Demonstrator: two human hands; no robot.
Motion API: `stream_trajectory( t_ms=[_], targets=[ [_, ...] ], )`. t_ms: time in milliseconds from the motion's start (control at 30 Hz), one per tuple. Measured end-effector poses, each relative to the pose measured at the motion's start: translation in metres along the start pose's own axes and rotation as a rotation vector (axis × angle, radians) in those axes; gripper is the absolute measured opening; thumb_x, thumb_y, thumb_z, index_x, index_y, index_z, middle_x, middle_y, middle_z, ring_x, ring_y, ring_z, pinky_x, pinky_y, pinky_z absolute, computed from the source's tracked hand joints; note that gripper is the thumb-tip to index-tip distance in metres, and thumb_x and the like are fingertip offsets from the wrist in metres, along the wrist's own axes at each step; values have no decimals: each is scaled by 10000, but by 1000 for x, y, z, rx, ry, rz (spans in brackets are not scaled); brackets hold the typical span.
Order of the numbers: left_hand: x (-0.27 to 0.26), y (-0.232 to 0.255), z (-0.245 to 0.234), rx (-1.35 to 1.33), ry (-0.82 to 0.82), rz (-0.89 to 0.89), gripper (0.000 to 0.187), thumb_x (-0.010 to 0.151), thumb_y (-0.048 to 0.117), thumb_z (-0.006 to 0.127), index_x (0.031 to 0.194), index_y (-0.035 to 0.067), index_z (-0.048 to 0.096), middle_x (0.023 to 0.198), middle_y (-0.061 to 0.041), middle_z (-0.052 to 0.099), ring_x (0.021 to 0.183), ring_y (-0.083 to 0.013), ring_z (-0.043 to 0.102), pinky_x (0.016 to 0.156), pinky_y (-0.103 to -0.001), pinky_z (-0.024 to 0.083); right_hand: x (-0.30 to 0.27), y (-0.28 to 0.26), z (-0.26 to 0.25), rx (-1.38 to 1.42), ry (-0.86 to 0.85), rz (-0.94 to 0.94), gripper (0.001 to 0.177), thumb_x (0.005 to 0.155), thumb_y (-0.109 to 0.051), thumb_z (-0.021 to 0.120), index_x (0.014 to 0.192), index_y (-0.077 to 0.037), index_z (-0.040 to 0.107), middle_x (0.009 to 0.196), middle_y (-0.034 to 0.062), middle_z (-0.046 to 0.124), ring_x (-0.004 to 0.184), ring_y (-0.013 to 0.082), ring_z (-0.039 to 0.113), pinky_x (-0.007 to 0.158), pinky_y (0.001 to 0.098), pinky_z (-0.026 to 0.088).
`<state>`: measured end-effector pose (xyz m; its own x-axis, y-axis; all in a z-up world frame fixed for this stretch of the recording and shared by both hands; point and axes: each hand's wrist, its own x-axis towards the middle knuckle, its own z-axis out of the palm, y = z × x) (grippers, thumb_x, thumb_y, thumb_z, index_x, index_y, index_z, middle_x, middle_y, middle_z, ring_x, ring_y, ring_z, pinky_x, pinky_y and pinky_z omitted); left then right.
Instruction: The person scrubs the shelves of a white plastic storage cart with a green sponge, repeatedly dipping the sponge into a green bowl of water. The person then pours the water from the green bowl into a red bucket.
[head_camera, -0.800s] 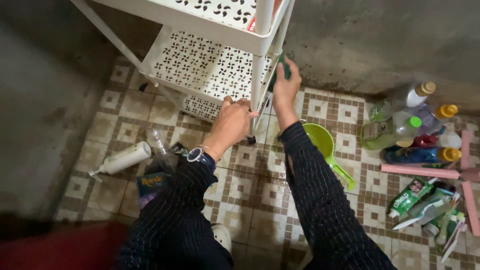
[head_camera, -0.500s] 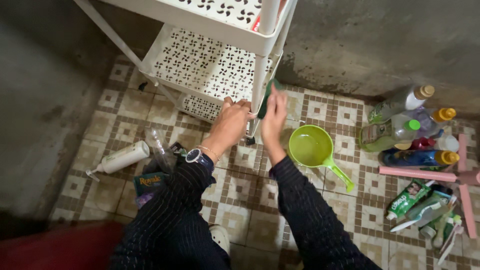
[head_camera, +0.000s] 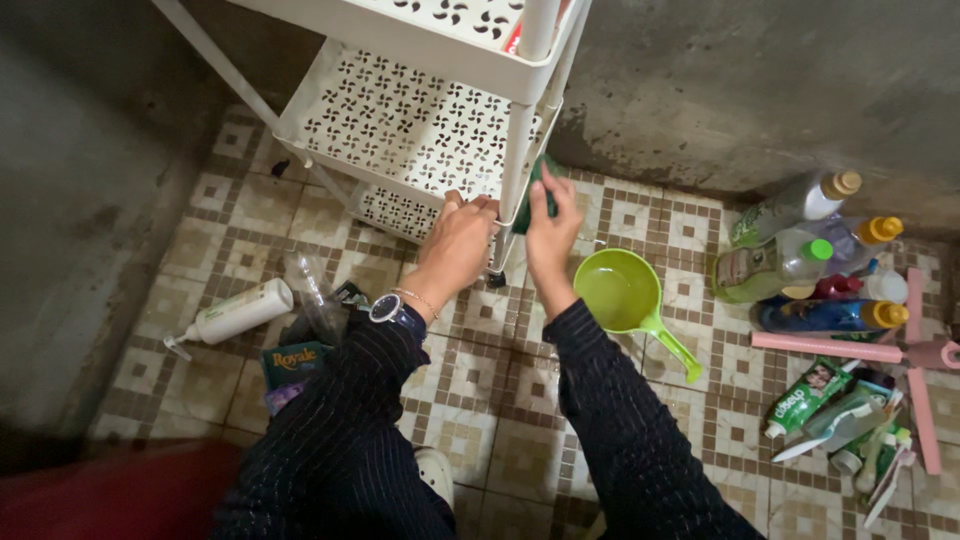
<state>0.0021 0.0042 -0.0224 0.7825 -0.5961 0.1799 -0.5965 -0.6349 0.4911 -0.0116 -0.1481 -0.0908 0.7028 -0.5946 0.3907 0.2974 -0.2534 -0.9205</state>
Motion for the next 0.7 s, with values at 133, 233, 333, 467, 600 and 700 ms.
stream_trajectory(
  t_ms=[133, 233, 333, 467, 600, 700],
  targets=[
    [0, 1, 0, 42, -22, -25, 218, 863, -11, 619, 1048, 22, 730, 1145, -171, 710, 1116, -405, 587, 1001, -454, 467, -9, -4, 0, -78, -10, 44, 339, 1047, -142, 607, 1355, -15, 669, 1052, 73, 617, 1003, 163, 589, 914, 283, 481],
    [-2, 2, -1, 63, -59, -49, 267, 818, -54, 618, 1048, 22, 729, 1084, -163, 719, 1086, -386, 594, 986, -443, 478, -54, -13, 1, -35, -1, 72, 350, 1035, -149, 609, 1359, -29, 664, 1043, 67, 603, 982, 160, 595, 878, 273, 501],
    [-2, 1, -2, 80, 6, 17, 221, 813, -45, 649, 1018, -11, 725, 1060, -180, 721, 1072, -405, 587, 956, -453, 485, -86, -16, 1, 15, 6, -25, 330, 1045, -135, 620, 1346, -7, 657, 1151, 96, 602, 1094, 193, 588, 980, 297, 489],
    [0, 4, -2, 97, -45, -30, 175, 863, 1, 646, 1018, -11, 728, 1076, -179, 720, 1054, -383, 601, 917, -445, 508, -75, -3, 3, -15, 52, -12, 330, 1037, -160, 622, 1338, -34, 675, 1273, 110, 615, 1176, 214, 605, 1039, 336, 496],
    [3, 5, -6, 98, -21, -1, 144, 914, 93, 651, 983, 8, 744, 1116, -152, 717, 1096, -387, 594, 949, -468, 491, -15, 24, 8, -47, 67, 112, 365, 1059, -185, 616, 1398, -70, 689, 1250, 142, 617, 1207, 264, 587, 1091, 385, 474],
    [4, 4, -8, 203, 81, 111, 167, 846, 88, 674, 981, 22, 746, 1169, -120, 709, 1140, -423, 564, 978, -494, 447, 36, 43, 8, -162, 69, 104, 321, 1023, -181, 613, 1306, -67, 713, 1406, 135, 594, 1275, 277, 568, 1053, 395, 418]
  ],
)
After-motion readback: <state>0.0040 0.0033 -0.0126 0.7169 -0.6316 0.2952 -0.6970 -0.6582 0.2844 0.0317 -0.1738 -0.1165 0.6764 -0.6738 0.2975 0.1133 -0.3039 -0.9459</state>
